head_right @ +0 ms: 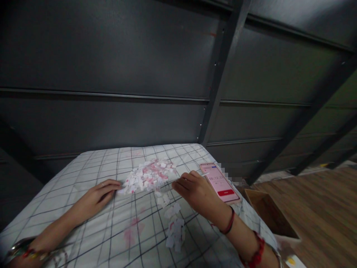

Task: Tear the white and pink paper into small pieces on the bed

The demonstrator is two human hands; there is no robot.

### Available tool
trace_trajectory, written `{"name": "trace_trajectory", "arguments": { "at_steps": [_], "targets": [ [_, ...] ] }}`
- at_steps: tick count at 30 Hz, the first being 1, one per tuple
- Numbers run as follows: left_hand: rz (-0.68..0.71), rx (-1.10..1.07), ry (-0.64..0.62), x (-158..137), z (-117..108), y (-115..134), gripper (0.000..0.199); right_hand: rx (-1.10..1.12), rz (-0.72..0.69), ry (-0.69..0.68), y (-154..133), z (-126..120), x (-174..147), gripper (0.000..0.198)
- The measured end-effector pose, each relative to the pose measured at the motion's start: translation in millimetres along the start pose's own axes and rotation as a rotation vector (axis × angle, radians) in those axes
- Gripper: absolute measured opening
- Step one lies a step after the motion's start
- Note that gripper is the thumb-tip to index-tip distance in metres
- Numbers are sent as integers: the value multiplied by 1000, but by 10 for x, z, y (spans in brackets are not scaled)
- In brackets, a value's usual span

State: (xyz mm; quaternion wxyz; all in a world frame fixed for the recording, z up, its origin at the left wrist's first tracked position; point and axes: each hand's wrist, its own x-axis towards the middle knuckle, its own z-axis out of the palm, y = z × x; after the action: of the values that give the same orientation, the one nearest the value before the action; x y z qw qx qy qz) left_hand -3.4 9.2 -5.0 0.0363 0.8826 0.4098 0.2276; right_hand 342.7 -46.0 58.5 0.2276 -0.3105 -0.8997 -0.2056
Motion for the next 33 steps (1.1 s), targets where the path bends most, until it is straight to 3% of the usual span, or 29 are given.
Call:
{"name": "trace_trajectory", "arguments": {
  "at_steps": [20,33],
  "targets": [
    [0,-24,4,5,-6,5,32,0,-14,14,-29,126,9,19],
    [-12,-34,4,12,-36,38,31,-2,33,30,-2,-191,-52,27]
  ]
}}
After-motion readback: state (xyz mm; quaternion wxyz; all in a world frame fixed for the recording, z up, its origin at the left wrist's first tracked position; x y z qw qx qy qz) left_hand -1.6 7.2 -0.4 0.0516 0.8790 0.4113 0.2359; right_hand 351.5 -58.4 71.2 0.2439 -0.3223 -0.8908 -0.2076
